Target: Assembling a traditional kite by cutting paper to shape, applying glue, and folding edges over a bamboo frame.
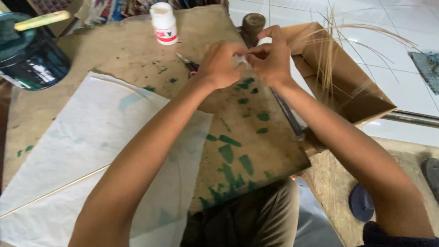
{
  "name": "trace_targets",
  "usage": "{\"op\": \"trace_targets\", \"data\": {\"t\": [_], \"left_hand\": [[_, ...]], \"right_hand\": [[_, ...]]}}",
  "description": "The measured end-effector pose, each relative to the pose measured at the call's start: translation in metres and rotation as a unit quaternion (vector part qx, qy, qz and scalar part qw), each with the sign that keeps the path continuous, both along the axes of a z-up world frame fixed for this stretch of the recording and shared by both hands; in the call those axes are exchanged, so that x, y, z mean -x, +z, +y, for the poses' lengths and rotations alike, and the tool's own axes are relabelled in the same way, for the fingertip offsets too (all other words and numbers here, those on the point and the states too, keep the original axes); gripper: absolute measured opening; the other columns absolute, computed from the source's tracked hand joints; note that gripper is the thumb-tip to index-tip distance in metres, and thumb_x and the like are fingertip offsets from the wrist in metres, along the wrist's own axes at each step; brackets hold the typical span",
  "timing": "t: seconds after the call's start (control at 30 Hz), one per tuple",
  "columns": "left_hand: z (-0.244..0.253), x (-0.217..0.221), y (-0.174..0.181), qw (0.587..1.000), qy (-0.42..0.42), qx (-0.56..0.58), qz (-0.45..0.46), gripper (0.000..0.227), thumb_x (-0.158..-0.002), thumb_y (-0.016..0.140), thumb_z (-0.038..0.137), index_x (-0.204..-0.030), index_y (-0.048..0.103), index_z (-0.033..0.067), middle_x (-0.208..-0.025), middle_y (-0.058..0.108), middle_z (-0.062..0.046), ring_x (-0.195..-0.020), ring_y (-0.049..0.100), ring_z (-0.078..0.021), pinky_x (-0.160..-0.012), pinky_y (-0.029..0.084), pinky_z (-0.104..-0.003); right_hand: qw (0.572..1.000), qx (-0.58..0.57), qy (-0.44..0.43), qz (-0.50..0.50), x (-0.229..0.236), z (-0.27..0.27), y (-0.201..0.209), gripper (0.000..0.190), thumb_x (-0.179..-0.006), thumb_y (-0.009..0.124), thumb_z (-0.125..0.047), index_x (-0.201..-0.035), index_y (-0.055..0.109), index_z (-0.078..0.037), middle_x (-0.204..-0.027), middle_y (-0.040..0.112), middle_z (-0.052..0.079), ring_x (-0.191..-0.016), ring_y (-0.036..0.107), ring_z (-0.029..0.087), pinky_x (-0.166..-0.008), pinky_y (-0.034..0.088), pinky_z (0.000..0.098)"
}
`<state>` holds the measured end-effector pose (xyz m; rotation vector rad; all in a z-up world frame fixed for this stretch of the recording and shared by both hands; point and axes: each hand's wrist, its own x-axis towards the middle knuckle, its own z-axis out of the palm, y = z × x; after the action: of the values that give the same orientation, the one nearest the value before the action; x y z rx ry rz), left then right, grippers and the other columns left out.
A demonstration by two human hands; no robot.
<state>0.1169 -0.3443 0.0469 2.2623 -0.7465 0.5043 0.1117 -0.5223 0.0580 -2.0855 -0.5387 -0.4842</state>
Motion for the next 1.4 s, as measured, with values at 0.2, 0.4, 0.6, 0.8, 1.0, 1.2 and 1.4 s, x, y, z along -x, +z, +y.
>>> {"op": "trace_targets", "data": {"t": [0.2, 0.4, 0.6, 0.8, 1.0, 1.2, 1.4], "left_hand": [[-0.063, -0.025, -0.022, 0.985, -0.033, -0.168, -0.008, 0.048, -0.090, 0.053, 0.003, -0.136, 0.063, 0.0107, -0.124, 0.070, -0.011, -0.114, 0.059, -0.0325, -0.090, 0.030, -0.047], [-0.077, -0.024, -0.034, 0.960, 0.019, -0.266, -0.088, 0.027, -0.080, 0.054, -0.004, -0.060, 0.051, 0.0135, -0.066, 0.056, -0.001, -0.079, 0.055, -0.0263, -0.084, 0.027, -0.046], [-0.050, -0.008, -0.029, 0.974, -0.016, -0.199, -0.104, 0.025, -0.078, 0.049, -0.012, -0.071, 0.058, 0.0106, -0.075, 0.057, -0.001, -0.086, 0.051, -0.0281, -0.089, 0.030, -0.046], [-0.036, 0.002, -0.021, 0.978, -0.068, -0.193, -0.033, 0.055, -0.078, 0.051, -0.012, -0.123, 0.071, 0.0094, -0.105, 0.074, -0.001, -0.111, 0.056, -0.0264, -0.090, 0.030, -0.047], [-0.035, 0.009, -0.014, 0.966, -0.059, -0.249, 0.017, 0.030, -0.083, 0.056, -0.006, -0.103, 0.071, 0.0118, -0.104, 0.070, -0.004, -0.116, 0.054, -0.0263, -0.097, 0.027, -0.049], [0.036, 0.069, 0.039, 0.955, -0.048, -0.185, 0.227, 0.017, -0.092, 0.064, 0.005, -0.104, 0.076, 0.0089, -0.112, 0.076, -0.008, -0.108, 0.070, -0.0231, -0.098, 0.052, -0.042], [0.142, 0.117, 0.017, 0.972, 0.005, -0.119, 0.200, 0.009, -0.086, 0.073, 0.014, -0.092, 0.078, 0.0120, -0.094, 0.077, -0.011, -0.093, 0.070, -0.0290, -0.084, 0.053, -0.044]], "right_hand": [[0.990, 0.089, -0.004, -0.106, -0.014, -0.065, -0.001, 0.040, -0.087, 0.070, 0.013, -0.114, 0.045, -0.003, -0.080, 0.074, 0.010, -0.074, 0.075, 0.023, -0.070, 0.065, 0.0362], [0.979, 0.188, 0.015, 0.083, -0.019, -0.061, -0.014, 0.062, -0.075, 0.068, 0.014, -0.122, 0.034, -0.009, -0.068, 0.072, 0.004, -0.061, 0.065, 0.019, -0.068, 0.053, 0.0356], [0.975, 0.137, 0.015, 0.177, -0.019, -0.053, -0.010, 0.061, -0.079, 0.073, 0.006, -0.119, 0.030, -0.010, -0.074, 0.075, 0.006, -0.067, 0.068, 0.018, -0.066, 0.052, 0.0343], [0.905, 0.061, -0.021, 0.420, 0.000, -0.034, 0.034, 0.053, -0.097, 0.056, 0.007, -0.134, 0.025, -0.014, -0.092, 0.060, 0.013, -0.083, 0.063, 0.026, -0.079, 0.062, 0.0338], [0.918, 0.008, -0.063, 0.392, 0.020, -0.029, 0.037, 0.045, -0.099, 0.061, 0.000, -0.130, 0.033, -0.016, -0.095, 0.065, 0.014, -0.085, 0.067, 0.021, -0.077, 0.064, 0.0310], [0.991, 0.062, -0.037, 0.111, 0.029, -0.024, 0.002, 0.031, -0.087, 0.065, -0.003, -0.113, 0.048, -0.011, -0.082, 0.073, 0.005, -0.063, 0.057, 0.014, -0.059, 0.046, 0.0345], [0.957, 0.151, 0.160, 0.187, 0.085, 0.043, 0.009, 0.042, -0.087, 0.063, -0.014, -0.129, 0.056, -0.011, -0.097, 0.077, 0.017, -0.095, 0.074, 0.032, -0.088, 0.057, 0.0466]]}}
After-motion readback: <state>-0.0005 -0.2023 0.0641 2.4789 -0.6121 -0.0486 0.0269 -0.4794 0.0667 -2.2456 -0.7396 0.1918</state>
